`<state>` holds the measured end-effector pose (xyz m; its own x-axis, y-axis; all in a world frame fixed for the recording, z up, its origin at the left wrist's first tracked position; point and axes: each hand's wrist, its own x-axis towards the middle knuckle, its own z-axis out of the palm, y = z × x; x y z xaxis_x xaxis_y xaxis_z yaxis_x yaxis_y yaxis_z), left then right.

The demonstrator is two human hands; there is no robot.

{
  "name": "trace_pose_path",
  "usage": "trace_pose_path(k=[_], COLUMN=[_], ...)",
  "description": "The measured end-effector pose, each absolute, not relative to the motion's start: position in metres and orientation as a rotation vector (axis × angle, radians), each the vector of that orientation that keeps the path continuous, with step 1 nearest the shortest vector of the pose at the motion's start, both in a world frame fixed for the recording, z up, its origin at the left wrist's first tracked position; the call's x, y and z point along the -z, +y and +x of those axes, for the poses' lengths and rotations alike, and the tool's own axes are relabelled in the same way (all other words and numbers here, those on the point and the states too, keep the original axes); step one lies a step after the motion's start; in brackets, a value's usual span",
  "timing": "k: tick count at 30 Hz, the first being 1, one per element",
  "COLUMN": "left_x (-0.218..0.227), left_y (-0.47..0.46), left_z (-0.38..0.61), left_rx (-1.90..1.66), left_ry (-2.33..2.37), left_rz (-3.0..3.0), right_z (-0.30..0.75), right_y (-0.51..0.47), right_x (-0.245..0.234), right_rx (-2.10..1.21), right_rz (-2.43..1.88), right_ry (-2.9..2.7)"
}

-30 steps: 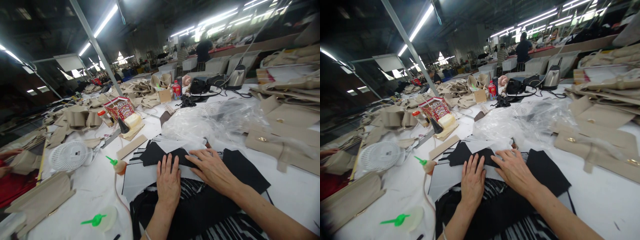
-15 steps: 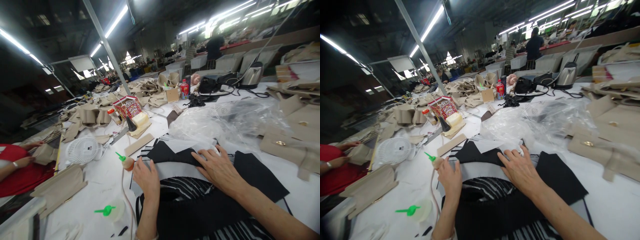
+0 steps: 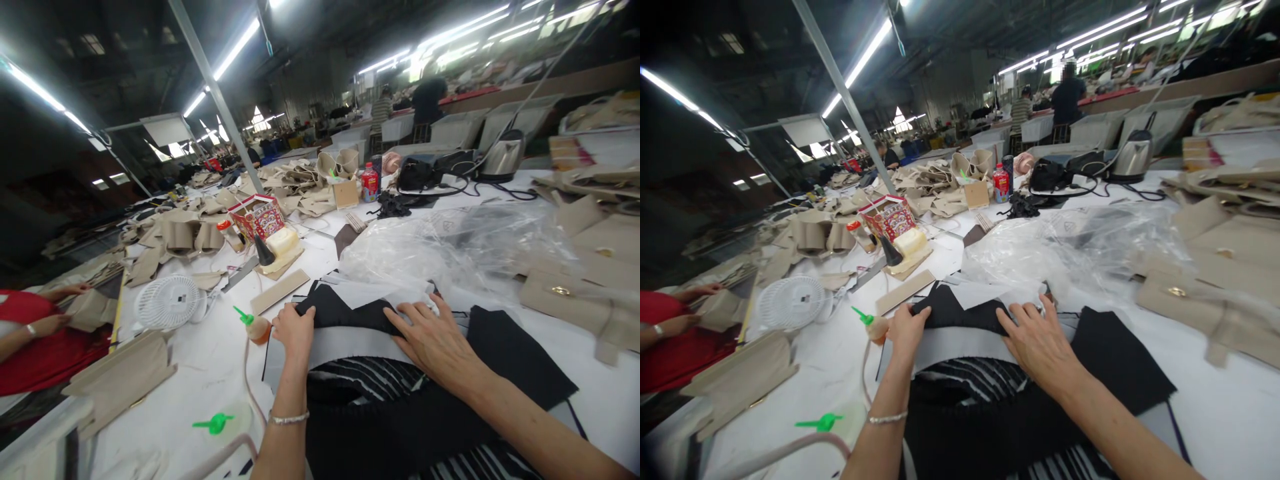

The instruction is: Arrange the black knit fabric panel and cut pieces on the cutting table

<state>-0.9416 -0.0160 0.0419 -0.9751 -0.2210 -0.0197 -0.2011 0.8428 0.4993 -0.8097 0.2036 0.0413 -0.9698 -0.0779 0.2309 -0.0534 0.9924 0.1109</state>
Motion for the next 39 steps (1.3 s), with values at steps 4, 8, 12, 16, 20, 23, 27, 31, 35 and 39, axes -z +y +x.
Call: trace_pose_path(k=[4, 8, 12, 16, 20, 23, 27, 31, 35, 39], left_x=[-0.056, -0.075, -0.075, -0.05, -0.025, -0.018, -0.028, -0.04, -0.041, -0.038], left_y=[-0.007, 0.012, 0.039, 0.062, 0.067, 0.061, 0.05, 0.051, 0.055, 0.055], left_z=[-0.941, -0.923, -0.895, -0.867, -0.846, -0.836, -0.834, -0.844, -0.856, -0.86], left_rx=[0.963, 1.01, 1.004, 0.883, 0.841, 0.873, 1.146, 1.384, 1.26, 1.403], left_ry=[-2.895, -2.777, -2.584, -2.313, -2.21, -2.175, -2.275, -2.392, -2.543, -2.508], left_rz=[0.226, 0.084, -0.311, -0.697, -0.811, -0.918, -0.934, -0.593, -0.534, -0.573], right_z=[-0.809, -0.807, -0.814, -0.831, -0.84, -0.842, -0.84, -0.837, -0.836, -0.836], right_y=[0.204, 0.2, 0.195, 0.192, 0.194, 0.197, 0.198, 0.196, 0.193, 0.193], right_x=[-0.041, -0.045, -0.048, -0.052, -0.05, -0.043, -0.038, -0.044, -0.046, -0.045], right_rx=[0.124, 0.005, -0.538, -1.913, -2.32, -2.308, -2.378, -2.41, -2.406, -2.406], right_rz=[0.105, 0.091, -0.039, -0.324, -0.508, -0.545, -0.534, -0.521, -0.528, -0.485], right_ry=[-2.879, -2.834, -2.723, -2.216, -1.928, -1.907, -1.889, -1.894, -1.92, -1.964])
